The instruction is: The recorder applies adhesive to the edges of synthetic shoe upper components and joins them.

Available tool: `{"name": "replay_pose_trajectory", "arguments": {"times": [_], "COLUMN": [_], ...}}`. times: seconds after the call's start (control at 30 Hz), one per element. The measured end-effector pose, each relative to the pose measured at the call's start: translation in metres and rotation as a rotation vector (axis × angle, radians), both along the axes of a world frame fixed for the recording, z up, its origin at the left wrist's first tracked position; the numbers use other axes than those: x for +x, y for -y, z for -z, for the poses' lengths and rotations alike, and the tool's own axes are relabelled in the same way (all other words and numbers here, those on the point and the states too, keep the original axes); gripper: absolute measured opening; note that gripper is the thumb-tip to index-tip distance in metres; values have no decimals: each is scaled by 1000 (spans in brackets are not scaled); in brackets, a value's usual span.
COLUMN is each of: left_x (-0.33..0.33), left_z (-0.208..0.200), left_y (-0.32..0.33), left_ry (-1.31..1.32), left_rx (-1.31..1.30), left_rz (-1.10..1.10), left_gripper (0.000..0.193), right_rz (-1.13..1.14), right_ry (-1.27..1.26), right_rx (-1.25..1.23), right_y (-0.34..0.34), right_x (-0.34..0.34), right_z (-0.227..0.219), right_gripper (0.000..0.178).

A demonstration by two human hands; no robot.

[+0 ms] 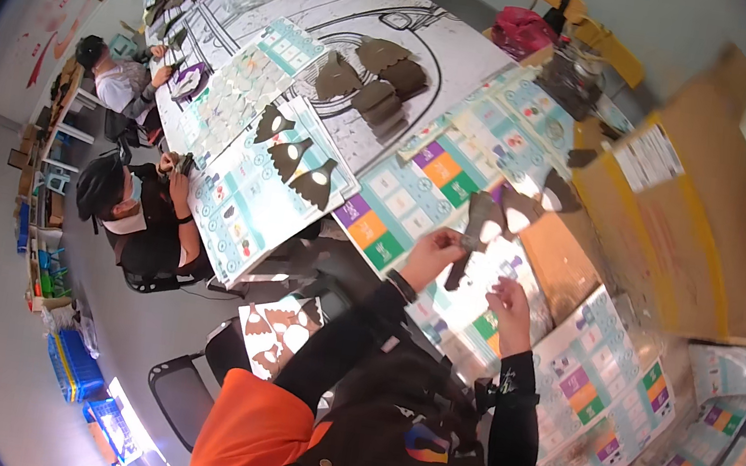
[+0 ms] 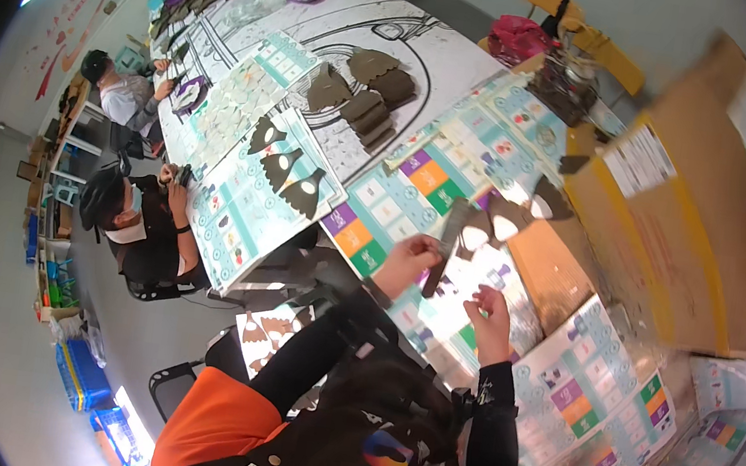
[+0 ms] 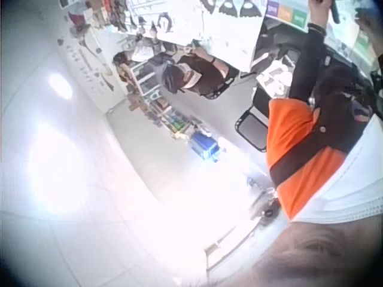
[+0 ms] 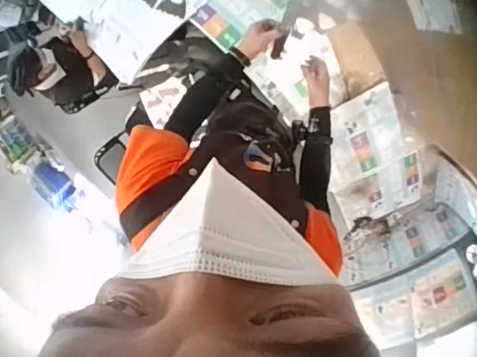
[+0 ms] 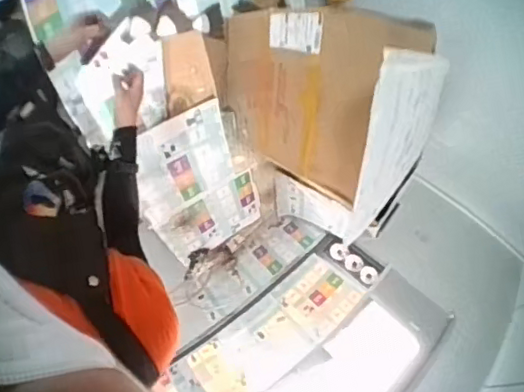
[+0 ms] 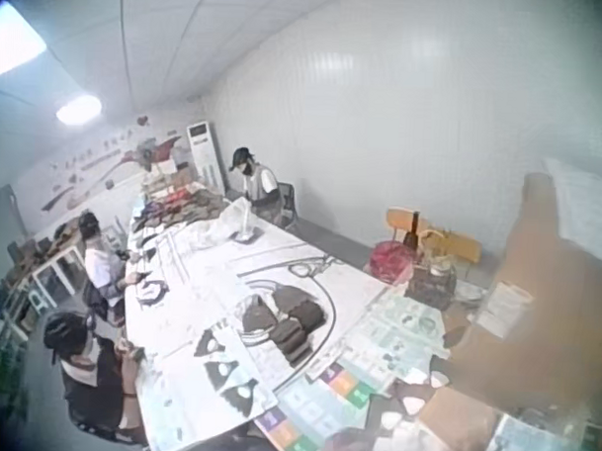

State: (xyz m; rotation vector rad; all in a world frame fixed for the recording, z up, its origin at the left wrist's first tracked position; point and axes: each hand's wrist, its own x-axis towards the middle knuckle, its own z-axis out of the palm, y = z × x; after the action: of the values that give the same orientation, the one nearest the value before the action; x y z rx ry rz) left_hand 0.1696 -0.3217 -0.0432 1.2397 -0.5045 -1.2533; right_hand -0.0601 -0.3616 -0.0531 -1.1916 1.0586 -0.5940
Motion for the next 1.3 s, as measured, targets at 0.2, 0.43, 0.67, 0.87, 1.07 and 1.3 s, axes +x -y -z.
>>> {"name": "replay_pose_trajectory", "arguments": {"times": [0.2,0.43,0.67,0.87,1.07,1.3], "left_x": [274,440,587,678,714,722], "left_z": [46,51,80,99,148,183], "left_y": [20,102,228,294,336,367], "left_ry": [370,362,809,1071,1020,1117], "left_rx": [151,170,335,475,585,811], "left_rz": [-266,-531,-548,-504,-381,-265], "left_gripper": [22,21,37,44,47,55], "right_rz": [-54,-53,-24,2,72,-58], "right_ry": [-254,-512,-727,-831,-938,-954], "right_rx": [53,18,50,217,365,233], "right_y": [-13,-9,-14,-42,-46,-16], "right_x": [75,71,69,46,48,86], "right_z": [23,49,37,35,35,23], "right_gripper": [27,21,24,23,23,22]}}
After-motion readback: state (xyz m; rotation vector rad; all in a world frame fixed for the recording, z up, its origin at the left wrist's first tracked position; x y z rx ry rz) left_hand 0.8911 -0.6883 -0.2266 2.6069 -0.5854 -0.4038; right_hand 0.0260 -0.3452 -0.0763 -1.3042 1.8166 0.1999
